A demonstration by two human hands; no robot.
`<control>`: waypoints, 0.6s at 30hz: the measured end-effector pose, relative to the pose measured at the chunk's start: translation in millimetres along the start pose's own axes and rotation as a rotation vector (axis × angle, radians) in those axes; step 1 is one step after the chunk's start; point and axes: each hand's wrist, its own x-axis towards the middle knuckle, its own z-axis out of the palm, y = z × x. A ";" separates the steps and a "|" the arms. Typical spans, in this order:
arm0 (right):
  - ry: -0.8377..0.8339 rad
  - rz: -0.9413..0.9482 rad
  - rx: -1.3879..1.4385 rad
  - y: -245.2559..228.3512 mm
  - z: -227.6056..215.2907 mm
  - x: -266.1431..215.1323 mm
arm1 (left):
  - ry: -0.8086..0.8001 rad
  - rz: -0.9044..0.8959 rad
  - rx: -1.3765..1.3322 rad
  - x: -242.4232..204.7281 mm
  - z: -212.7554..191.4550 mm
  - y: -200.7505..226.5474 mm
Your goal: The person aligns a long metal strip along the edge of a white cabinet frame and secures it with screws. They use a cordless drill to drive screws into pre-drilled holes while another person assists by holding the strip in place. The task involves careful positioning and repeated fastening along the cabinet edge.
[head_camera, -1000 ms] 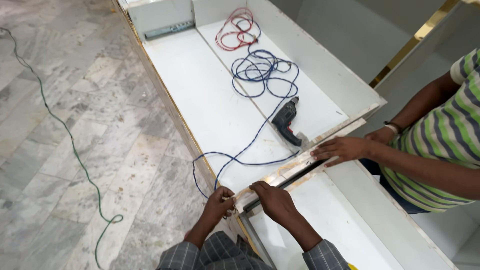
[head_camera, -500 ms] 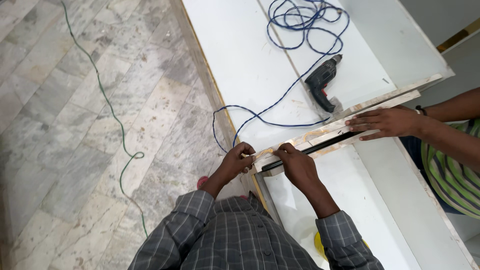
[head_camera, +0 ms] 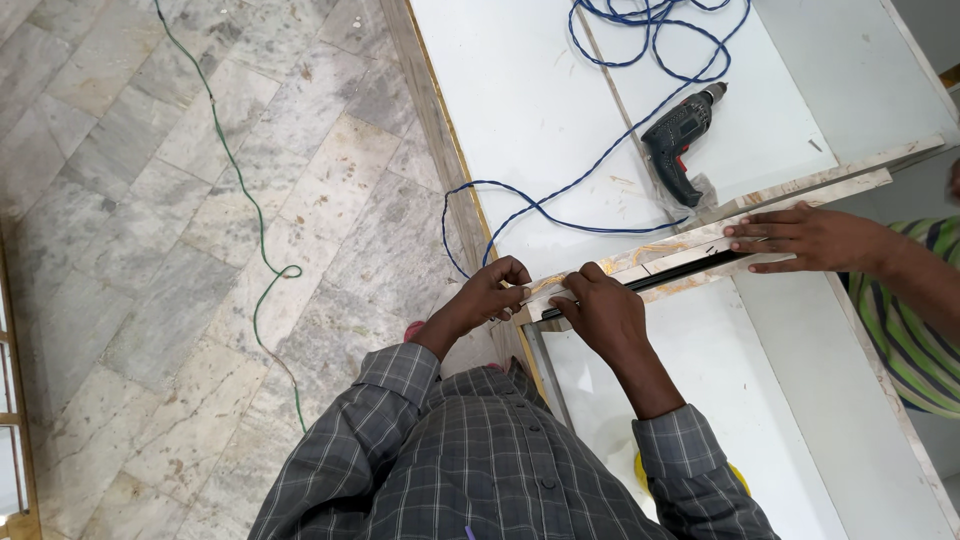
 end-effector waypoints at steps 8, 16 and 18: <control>0.059 -0.027 0.026 4.1 7.0 -3.8 | 0.056 0.028 -0.036 -1.8 7.4 -6.8; 0.112 -0.058 0.034 7.9 12.9 -4.8 | 0.175 0.127 0.048 -10.1 17.7 -12.3; 0.122 -0.063 0.032 8.3 13.5 -5.1 | 0.204 0.158 0.107 -12.1 19.6 -12.8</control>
